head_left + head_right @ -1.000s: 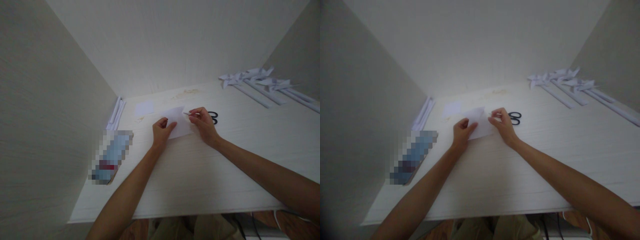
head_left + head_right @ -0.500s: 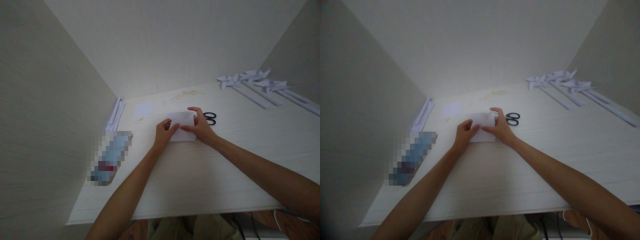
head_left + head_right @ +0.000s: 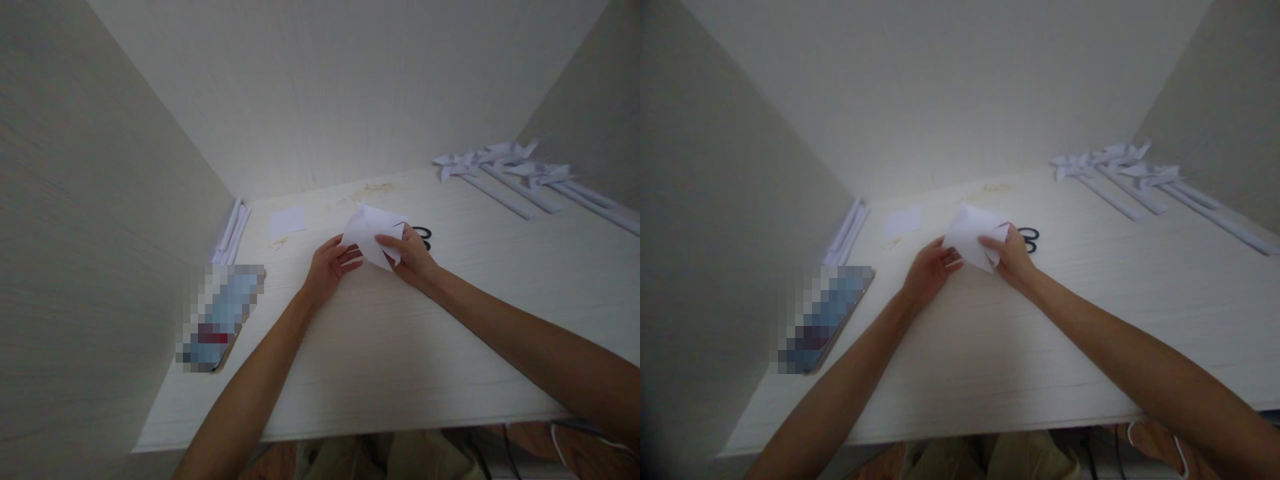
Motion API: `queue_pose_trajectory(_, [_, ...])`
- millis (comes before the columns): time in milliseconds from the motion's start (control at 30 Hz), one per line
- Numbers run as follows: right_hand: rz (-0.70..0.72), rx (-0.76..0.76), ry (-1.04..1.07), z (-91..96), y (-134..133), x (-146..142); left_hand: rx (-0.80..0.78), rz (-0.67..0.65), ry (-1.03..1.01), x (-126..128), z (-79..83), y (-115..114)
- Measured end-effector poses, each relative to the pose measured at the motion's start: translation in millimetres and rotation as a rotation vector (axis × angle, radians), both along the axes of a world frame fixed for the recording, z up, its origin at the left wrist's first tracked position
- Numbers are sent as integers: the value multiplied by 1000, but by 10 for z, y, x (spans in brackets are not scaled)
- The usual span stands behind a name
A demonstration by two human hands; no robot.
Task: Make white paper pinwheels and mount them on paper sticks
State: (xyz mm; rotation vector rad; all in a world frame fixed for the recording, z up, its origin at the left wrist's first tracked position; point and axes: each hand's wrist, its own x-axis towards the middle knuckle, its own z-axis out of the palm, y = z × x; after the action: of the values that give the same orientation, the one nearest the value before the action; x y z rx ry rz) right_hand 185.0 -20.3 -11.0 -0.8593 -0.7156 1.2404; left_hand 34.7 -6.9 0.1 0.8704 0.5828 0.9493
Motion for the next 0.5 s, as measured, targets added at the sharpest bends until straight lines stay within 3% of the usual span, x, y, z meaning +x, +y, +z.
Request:
queue_pose_trajectory(267, [-5,47,-77,-66,13,-11,142,70,238,83,-79,-49])
queue_pose_trajectory(500, [-40,71,-208,-151,23,5,201,151,376,117,0,-103])
